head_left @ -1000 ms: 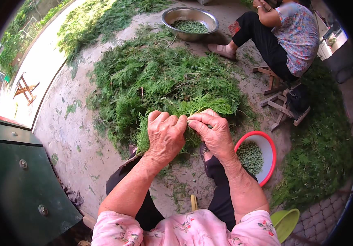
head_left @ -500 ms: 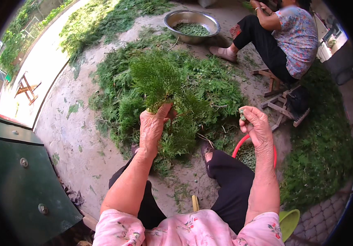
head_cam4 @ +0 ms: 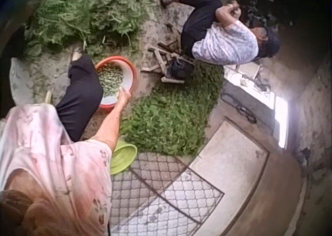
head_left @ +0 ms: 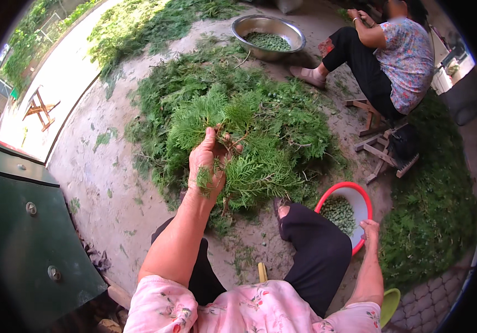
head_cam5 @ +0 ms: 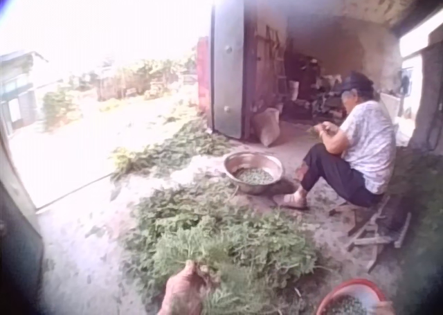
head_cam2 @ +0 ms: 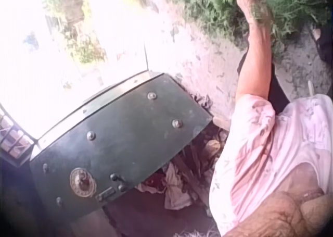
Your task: The person picks up a branch of cypress by hand, plucks the small green cones from the foliage, and drops them into a red bowl before discarding the bare branch.
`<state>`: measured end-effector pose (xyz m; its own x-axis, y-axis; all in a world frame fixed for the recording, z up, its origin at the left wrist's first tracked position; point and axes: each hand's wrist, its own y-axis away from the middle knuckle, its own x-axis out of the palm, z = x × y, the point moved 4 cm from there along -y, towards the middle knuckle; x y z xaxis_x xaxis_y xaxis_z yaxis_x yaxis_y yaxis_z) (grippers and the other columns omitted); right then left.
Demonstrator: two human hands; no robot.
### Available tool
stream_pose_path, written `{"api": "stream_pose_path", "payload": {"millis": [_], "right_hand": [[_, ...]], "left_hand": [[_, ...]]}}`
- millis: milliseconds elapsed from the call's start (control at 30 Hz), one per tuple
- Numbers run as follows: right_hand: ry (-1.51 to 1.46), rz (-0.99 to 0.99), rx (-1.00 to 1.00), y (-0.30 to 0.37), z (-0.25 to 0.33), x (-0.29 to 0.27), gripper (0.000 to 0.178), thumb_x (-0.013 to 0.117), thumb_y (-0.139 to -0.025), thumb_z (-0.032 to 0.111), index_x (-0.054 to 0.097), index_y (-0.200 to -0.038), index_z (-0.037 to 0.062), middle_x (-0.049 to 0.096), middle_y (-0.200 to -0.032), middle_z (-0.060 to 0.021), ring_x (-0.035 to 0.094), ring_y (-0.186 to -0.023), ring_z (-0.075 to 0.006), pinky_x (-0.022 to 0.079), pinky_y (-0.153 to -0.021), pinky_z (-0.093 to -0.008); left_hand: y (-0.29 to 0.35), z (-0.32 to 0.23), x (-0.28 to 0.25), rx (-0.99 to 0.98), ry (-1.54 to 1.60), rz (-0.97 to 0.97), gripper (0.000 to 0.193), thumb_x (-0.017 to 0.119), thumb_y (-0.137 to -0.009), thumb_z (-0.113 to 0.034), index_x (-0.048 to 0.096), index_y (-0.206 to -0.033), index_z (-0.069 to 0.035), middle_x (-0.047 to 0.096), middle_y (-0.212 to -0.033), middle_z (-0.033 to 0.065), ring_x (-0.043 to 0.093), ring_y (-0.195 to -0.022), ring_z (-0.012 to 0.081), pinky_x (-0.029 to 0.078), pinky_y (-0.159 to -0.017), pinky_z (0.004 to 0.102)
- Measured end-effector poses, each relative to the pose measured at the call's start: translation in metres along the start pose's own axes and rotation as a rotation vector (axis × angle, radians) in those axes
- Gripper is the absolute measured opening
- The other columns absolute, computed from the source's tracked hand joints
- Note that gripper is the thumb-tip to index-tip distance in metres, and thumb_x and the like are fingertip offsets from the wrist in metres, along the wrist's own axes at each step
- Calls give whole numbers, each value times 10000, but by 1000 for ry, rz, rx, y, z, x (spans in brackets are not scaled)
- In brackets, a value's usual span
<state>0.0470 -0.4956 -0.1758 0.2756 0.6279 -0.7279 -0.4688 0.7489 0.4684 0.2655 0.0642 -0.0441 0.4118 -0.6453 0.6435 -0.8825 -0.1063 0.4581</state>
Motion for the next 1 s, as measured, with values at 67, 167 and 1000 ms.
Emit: {"api": "stream_pose_path", "payload": {"millis": [67,167,1000], "right_hand": [[-19,-36,14,0,1,-5,252,651,-771,152,627,-1004,59,627,-852,-49,576,-721,-182,468,-543,-332],[-77,-49,-82,15,41,-8,227,622,-802,160,631,-1001,50,626,-863,-42,573,-738,-155,467,-568,-303],[-13,303,-1194,308,285,174,218,525,-845,116,592,-996,-26,621,-697,-89,562,-609,-179,457,-608,-337]], "left_hand": [[0,-3,3,60,153,80,295,468,-936,-280,520,-1002,4,575,-822,87,568,-701,179,512,-642,343],[0,-6,5,61,160,-47,291,461,-939,-271,516,-989,11,555,-783,89,544,-666,213,514,-617,369],[22,-45,-2,271,-348,-131,283,661,-795,-164,579,-1059,-106,601,-991,17,535,-949,152,392,-852,339]]}}
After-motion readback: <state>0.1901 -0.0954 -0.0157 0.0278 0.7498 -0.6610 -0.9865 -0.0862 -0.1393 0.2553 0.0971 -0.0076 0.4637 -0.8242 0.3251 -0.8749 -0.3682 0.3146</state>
